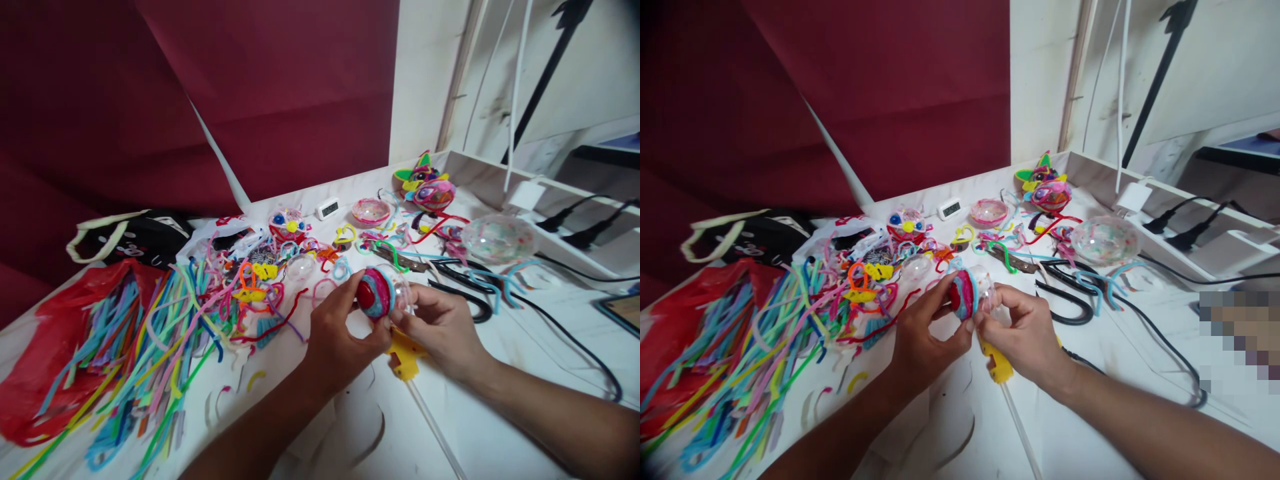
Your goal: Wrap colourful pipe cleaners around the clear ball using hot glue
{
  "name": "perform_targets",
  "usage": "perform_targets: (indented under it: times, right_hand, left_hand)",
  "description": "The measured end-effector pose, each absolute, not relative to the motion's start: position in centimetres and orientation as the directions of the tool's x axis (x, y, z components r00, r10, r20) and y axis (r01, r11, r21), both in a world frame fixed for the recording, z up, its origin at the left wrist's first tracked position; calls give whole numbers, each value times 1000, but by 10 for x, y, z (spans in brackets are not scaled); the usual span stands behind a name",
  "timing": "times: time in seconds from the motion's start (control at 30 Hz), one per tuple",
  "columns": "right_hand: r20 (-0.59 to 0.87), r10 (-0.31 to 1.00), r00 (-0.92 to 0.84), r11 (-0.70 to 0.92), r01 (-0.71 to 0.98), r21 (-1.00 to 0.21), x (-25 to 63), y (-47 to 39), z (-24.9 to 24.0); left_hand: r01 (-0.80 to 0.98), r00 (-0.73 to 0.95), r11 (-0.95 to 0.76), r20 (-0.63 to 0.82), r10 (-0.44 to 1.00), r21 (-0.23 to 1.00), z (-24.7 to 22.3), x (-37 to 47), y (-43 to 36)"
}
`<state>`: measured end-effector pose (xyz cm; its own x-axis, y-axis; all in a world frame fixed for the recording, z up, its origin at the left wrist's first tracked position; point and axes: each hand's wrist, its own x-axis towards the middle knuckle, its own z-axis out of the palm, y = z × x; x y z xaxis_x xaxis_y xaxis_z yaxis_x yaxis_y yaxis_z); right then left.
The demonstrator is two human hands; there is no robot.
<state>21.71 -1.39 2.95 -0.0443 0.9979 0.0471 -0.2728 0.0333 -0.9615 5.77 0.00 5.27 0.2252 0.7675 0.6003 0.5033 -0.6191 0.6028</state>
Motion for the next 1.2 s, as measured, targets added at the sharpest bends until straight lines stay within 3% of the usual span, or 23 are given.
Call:
perform_targets:
  times: [0.17, 0.33, 0.43, 0.77, 1.0, 1.2]
  right_hand:
    - [1, 999, -54, -16, -319, -947, 215, -14, 34]
    - [-109, 991, -73, -128, -368, -921, 209, -14, 38]
    - [-142, 985, -94, -167, -359, -918, 206, -14, 39]
    - [-127, 969, -212, -174, -223, -959, 194, -7, 48]
    - [-212, 903, -374, -258, -77, -963, 203, 7, 51]
    - [-130, 936, -327, -127, 30, -991, 218, 28, 68]
  left_hand:
    - [494, 221, -588, 561, 797, 641, 51, 56, 1]
    - [298, 223, -442, 389, 894, 846, 50, 56, -2]
    - [228, 195, -360, 320, 927, 905, 50, 54, -5]
    - [297, 77, -416, 413, 908, 860, 40, 33, -8]
    - [385, 40, -364, 378, 925, 848, 41, 24, -1]
    - [471, 70, -352, 364, 929, 809, 44, 14, 1]
